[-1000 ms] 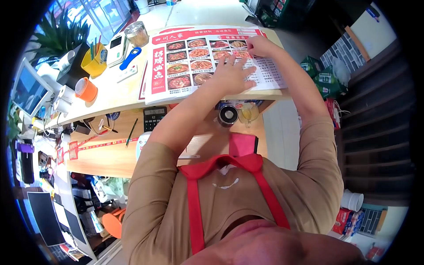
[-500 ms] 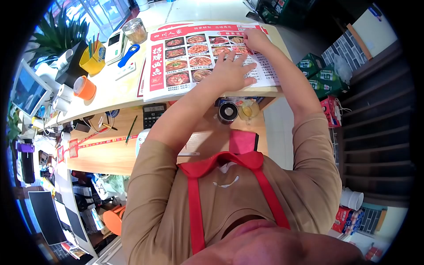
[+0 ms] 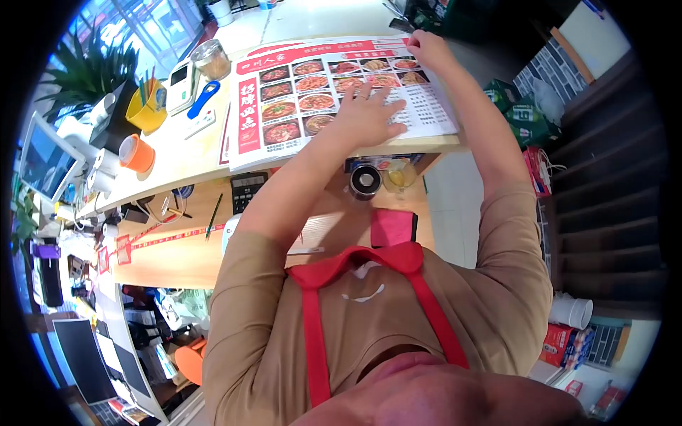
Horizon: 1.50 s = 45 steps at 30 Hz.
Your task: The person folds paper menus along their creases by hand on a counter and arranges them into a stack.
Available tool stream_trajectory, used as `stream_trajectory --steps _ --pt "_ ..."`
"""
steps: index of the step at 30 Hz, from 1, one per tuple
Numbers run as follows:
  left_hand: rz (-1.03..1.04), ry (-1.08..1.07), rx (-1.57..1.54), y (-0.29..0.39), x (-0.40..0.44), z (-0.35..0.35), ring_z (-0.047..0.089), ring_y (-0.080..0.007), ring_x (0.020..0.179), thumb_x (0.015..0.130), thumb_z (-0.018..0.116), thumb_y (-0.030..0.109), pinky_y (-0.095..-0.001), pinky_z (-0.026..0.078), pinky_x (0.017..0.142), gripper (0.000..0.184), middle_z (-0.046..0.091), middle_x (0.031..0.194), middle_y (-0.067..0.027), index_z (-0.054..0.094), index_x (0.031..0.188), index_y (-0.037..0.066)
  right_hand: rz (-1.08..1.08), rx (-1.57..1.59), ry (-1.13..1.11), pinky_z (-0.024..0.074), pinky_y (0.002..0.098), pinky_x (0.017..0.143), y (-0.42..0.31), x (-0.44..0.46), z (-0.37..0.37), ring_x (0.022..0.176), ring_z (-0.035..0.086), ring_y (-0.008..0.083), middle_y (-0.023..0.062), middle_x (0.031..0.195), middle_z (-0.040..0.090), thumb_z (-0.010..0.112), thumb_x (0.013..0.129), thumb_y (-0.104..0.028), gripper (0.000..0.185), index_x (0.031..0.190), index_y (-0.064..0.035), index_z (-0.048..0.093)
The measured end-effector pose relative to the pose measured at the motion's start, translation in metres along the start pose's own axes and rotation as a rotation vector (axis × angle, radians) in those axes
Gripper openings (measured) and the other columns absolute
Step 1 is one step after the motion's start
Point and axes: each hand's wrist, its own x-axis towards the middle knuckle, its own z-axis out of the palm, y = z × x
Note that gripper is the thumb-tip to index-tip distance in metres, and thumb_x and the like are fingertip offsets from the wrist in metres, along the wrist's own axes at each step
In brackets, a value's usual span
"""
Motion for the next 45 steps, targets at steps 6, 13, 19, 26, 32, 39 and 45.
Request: stream_trajectory --steps 6,13,19,26,32,39,45 --pt "-0.03 -0.134 -0.052 0.005 0.007 -0.016 0.021 -0.0389 0.134 0.084 0.048 0.052 -0.0548 0.015 0.107 0.055 0.029 0.144 -0.0125 0.042 0.133 0.027 0.005 0.17 -0.288 0.0471 0.0349 0.066 0.008 -0.08 -0.05 0.074 0.06 0.0268 0.0131 0.081 0.064 0.061 0.077 -0.014 0.01 0.082 -0.0056 0.062" --pt "0.02 -0.033 0.023 0.014 0.032 -0.023 0.038 -0.0343 0.124 0.079 0.06 0.034 -0.0541 0.029 0.099 0.045 0.048 0.127 -0.0125 0.056 0.119 0.015 0.05 0.057 -0.209 0.0462 0.0372 0.071 -0.004 -0.14 -0.044 0.08 0.058 0.0298 0.0139 0.085 0.063 0.06 0.077 -0.014 0.011 0.083 -0.0052 0.061" --pt "0.306 0.123 -0.213 0.049 0.039 0.023 0.049 -0.0337 0.112 0.08 0.06 0.027 -0.0474 0.036 0.096 0.042 0.054 0.12 -0.0141 0.055 0.117 0.008 0.003 0.088 -0.213 0.0458 0.039 0.07 0.009 -0.138 -0.038 0.079 0.058 0.0314 0.0134 0.083 0.061 0.06 0.076 -0.014 0.01 0.08 -0.0053 0.06" --pt "0.252 0.143 -0.045 0.059 0.017 0.02 0.035 -0.0364 0.126 0.07 0.069 0.042 -0.0524 0.028 0.102 0.075 0.038 0.138 -0.0135 0.04 0.134 0.014 -0.009 0.051 -0.22 0.0456 0.0398 0.07 0.004 -0.142 -0.043 0.078 0.057 0.032 0.0145 0.081 0.06 0.059 0.076 -0.013 0.009 0.079 -0.0048 0.059" --pt "0.267 0.144 -0.073 0.058 0.014 0.018 0.035 -0.0359 0.126 0.064 0.074 0.042 -0.0533 0.029 0.102 0.083 0.039 0.136 -0.0128 0.039 0.134 0.016 -0.136 -0.047 -0.07 0.0452 0.0408 0.07 0.011 -0.127 -0.028 0.077 0.056 0.0331 0.015 0.077 0.059 0.057 0.077 -0.013 0.009 0.076 -0.0042 0.058" --pt "0.264 0.147 -0.063 0.056 0.017 0.019 0.035 -0.0355 0.127 0.063 0.075 0.041 -0.0533 0.027 0.102 0.085 0.038 0.137 -0.0125 0.038 0.134 0.014 -0.111 -0.068 -0.36 0.0447 0.0413 0.069 0.004 -0.12 -0.045 0.078 0.056 0.0337 0.0163 0.078 0.059 0.057 0.076 -0.014 0.01 0.079 -0.0038 0.059" --pt "0.26 0.15 -0.07 0.059 0.016 0.018 0.034 -0.0352 0.127 0.063 0.075 0.041 -0.0525 0.027 0.103 0.085 0.038 0.137 -0.0126 0.038 0.135 0.015 -0.128 -0.113 -0.166 0.0456 0.042 0.067 0.011 -0.115 -0.028 0.074 0.058 0.0349 0.0172 0.075 0.061 0.057 0.076 -0.014 0.011 0.079 -0.0051 0.061"
